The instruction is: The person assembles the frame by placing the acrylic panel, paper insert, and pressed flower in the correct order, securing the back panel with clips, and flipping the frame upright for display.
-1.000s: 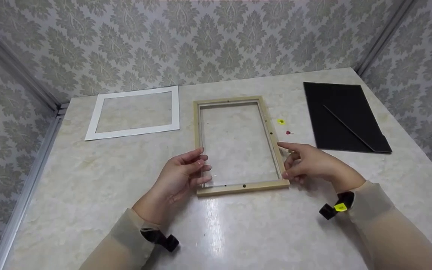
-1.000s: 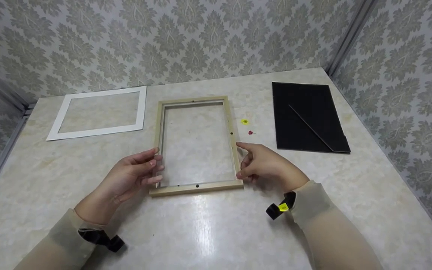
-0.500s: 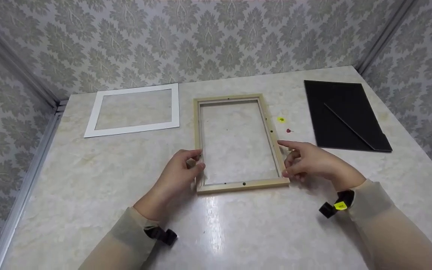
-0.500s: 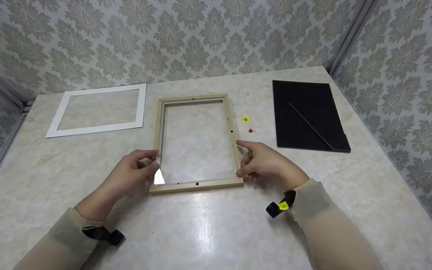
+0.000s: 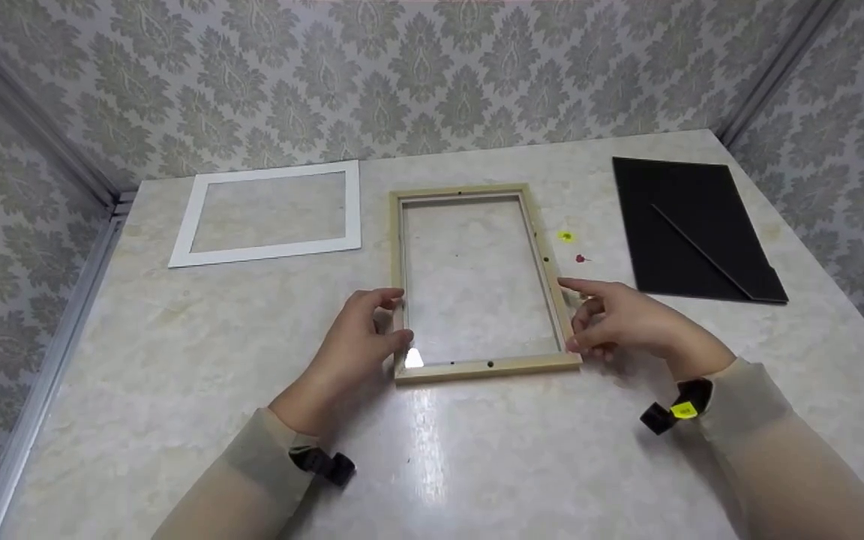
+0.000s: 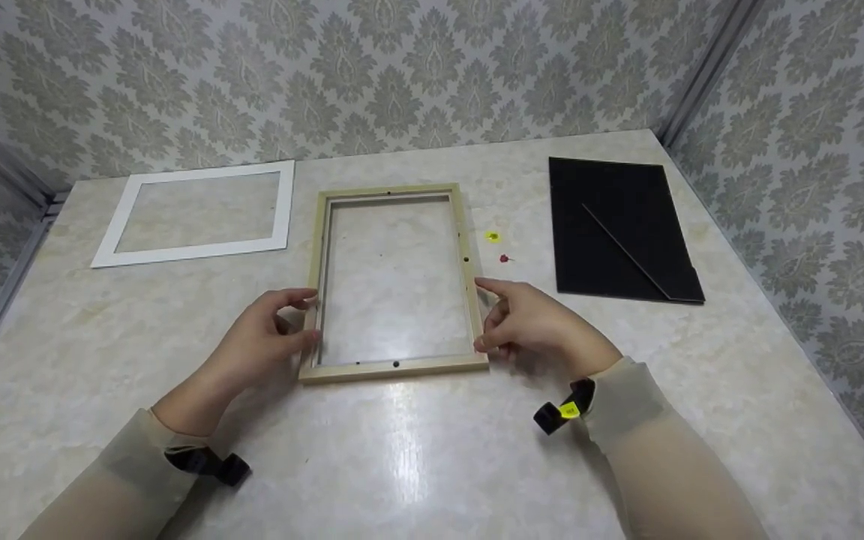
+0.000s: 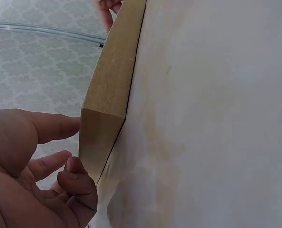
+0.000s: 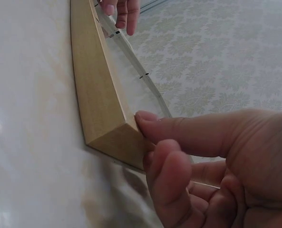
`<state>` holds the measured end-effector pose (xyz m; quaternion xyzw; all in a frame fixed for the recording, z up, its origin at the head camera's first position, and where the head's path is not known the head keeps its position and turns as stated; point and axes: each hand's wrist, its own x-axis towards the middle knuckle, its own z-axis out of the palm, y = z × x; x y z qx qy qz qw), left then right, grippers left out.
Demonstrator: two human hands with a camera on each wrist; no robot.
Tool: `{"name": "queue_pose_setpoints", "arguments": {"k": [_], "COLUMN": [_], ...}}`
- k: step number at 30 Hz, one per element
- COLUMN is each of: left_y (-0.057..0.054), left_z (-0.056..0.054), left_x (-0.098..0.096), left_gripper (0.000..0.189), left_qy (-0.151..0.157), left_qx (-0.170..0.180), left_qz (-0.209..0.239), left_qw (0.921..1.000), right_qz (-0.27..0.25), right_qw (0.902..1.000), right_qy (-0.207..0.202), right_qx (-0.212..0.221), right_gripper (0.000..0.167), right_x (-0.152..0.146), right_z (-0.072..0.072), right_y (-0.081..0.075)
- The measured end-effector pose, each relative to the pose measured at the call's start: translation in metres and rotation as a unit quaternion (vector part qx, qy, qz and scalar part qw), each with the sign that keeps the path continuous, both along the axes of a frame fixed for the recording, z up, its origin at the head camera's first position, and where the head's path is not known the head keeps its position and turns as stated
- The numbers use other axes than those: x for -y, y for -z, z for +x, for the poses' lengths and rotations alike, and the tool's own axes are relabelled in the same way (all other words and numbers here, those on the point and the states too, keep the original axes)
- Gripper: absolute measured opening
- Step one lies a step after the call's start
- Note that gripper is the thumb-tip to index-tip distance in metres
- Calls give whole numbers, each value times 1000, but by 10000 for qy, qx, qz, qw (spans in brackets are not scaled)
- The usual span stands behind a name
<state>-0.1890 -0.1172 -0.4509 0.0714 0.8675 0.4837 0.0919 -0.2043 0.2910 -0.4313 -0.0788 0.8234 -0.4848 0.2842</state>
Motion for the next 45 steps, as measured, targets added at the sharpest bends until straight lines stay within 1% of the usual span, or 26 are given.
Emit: {"name": "queue_pose_setpoints", "arguments": {"k": [4, 10, 14, 16, 18, 21, 23, 25, 27, 29, 31, 32, 34, 35, 36, 39, 43, 45], "left_y": [1, 0, -6, -12, -21, -33, -39, -44, -45, -43, -40, -38, -34, -31, -29, -21, -11, -8], "left_z": [-1, -1, -3, -7, -15, -30, -40, -50, -59, -67, -74, -78, -83, -85, -87, -93, -100, -103], "left_x": [-1, -4, 2, 12, 26, 55, 78, 100, 121, 141, 159, 166, 180, 186, 192, 207, 220, 224], "left_gripper": [66, 70, 71, 68, 65, 62, 61, 61, 62, 62, 62, 62, 63, 65, 67, 76, 84, 90], "left_qy": [-40, -87, -32, -52, -196, -615, -1023, -1488, -2019, -2607, -3184, -3426, -3768, -3863, -3909, -3946, -3934, -3835], "left_qx": [3, -7, -113, -202, -285, -394, -411, -319, -164, -29, 31, 47, 42, 47, 84, 146, 214, 318], "left_qz": [-30, -178, -278, -328, -391, -425, -376, -291, -213, -141, -31, 22, 86, 108, 72, -187, -696, -1085], "left_qw": [10000, 9998, 9995, 9992, 9986, 9964, 9932, 9879, 9790, 9653, 9479, 9395, 9263, 9223, 9203, 9185, 9165, 9166], "right_qz": [11, 250, 294, 302, 340, 390, 395, 377, 357, 346, 374, 389, 430, 445, 462, 466, 425, 399], "right_qw": [10000, 9995, 9991, 9991, 9989, 9986, 9986, 9988, 9989, 9990, 9989, 9989, 9987, 9986, 9985, 9983, 9987, 9988], "right_qy": [5, 51, 57, 88, 134, 195, 198, 189, 173, 159, 142, 131, 87, 79, 73, 88, 97, 97], "right_qx": [-11, -195, -285, -290, -303, -294, -277, -255, -242, -216, -224, -235, -273, -280, -299, -325, -276, -283], "right_gripper": [116, 120, 119, 118, 117, 116, 116, 116, 116, 116, 116, 116, 116, 117, 116, 116, 117, 117], "right_x": [1, 6, 9, 10, 12, 16, 17, 16, 15, 14, 12, 11, 11, 10, 10, 10, 10, 11], "right_z": [1, 3, 3, 4, 4, 6, 7, 8, 8, 8, 8, 8, 8, 8, 7, 7, 7, 6], "right_y": [-1, -1, 0, 2, 2, 3, 4, 5, 5, 5, 4, 4, 5, 5, 5, 5, 4, 3]}}
